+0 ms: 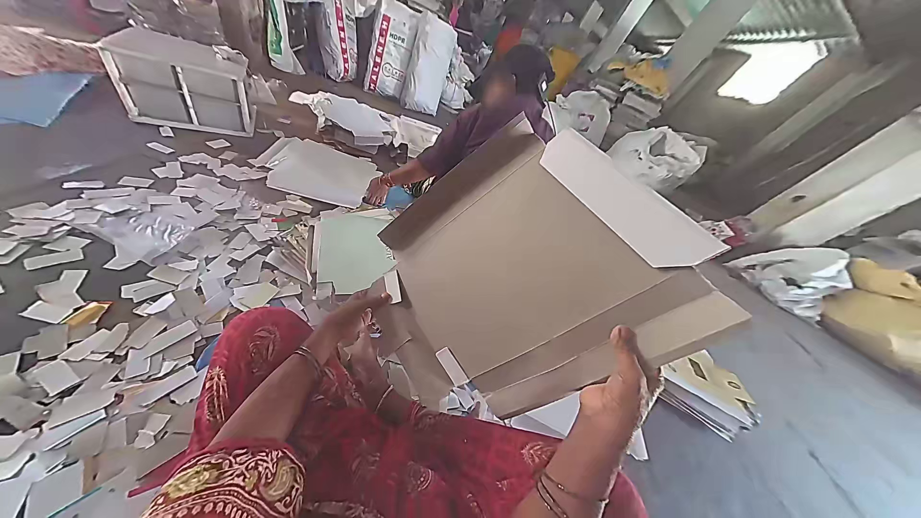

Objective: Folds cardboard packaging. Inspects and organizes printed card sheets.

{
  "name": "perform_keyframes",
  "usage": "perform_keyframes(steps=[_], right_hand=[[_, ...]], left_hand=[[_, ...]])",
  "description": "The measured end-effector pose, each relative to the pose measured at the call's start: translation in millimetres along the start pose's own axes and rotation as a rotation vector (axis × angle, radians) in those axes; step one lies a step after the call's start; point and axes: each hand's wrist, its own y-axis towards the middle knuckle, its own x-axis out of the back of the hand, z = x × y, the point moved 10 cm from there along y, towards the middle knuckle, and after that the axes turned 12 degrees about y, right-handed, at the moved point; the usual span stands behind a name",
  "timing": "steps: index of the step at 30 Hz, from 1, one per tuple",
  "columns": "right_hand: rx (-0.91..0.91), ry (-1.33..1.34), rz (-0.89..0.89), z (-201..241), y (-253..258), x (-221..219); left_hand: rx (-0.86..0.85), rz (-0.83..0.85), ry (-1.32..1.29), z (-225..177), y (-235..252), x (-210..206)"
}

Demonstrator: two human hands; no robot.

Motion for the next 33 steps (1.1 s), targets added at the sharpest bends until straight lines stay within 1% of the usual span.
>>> perform_keyframes(steps=[1, 2, 3, 4, 5, 7, 10, 11, 14, 15, 18, 20, 22, 26, 29, 31, 33], right_hand=[[0.136, 0.109, 0.099, -33.0, 52.1, 33.9], [0.342, 0.167, 0.166, -66.7, 110.6, 72.0], [0.347, 0.203, 0.121, -93.0, 153.7, 99.8], [0.28, 0.222, 0.048, -107.9, 176.2, 114.8], [0.226, 0.225, -0.005, -113.5, 185.1, 121.1], [0.215, 0.238, -0.017, -113.9, 189.8, 124.7], [0.23, 0.278, 0.042, -116.5, 193.2, 125.2], [0.226, 0.285, 0.065, -117.7, 194.4, 124.6], [0.23, 0.312, 0.108, -118.9, 195.2, 123.1], [0.239, 0.32, 0.121, -118.3, 195.0, 122.3], [0.298, 0.326, 0.142, -112.6, 190.7, 119.7], [0.335, 0.338, 0.154, -108.2, 185.7, 114.6], [0.349, 0.37, 0.139, -107.3, 181.6, 112.3], [0.303, 0.419, 0.089, -113.0, 173.9, 100.3], [0.271, 0.464, 0.077, -118.7, 169.3, 90.7], [0.249, 0.441, 0.025, -125.2, 165.7, 91.0], [0.225, 0.418, -0.005, -130.3, 167.7, 91.0]], left_hand=[[-0.013, 0.013, -0.014, 0.9, 2.5, 0.4], [-0.027, 0.03, -0.033, 0.4, 3.6, -0.3], [-0.036, 0.04, -0.041, -1.5, 2.8, -1.8], [-0.035, 0.04, -0.046, -4.0, 0.7, -3.2], [-0.029, 0.033, -0.054, -6.8, -1.8, -4.8], [-0.016, 0.043, -0.071, -11.7, -6.6, -9.5], [-0.038, 0.152, -0.083, -17.6, -11.8, -18.1], [-0.031, 0.15, -0.079, -18.8, -13.3, -18.8], [0.064, -0.001, -0.045, -15.8, -16.9, -9.1], [0.07, -0.006, -0.034, -14.3, -16.3, -6.8], [-0.066, 0.05, -0.056, -12.3, -4.4, 0.1], [-0.093, -0.002, -0.046, -14.1, -3.4, 4.6], [-0.086, -0.029, -0.021, -13.9, -4.3, 2.8], [-0.106, 0.044, -0.038, -12.7, 2.6, -5.3], [-0.091, 0.054, 0.028, -13.5, -5.6, -14.4], [-0.055, 0.058, 0.098, -11.9, -10.3, -19.0], [-0.057, 0.071, 0.097, -10.4, -6.0, -18.8]])
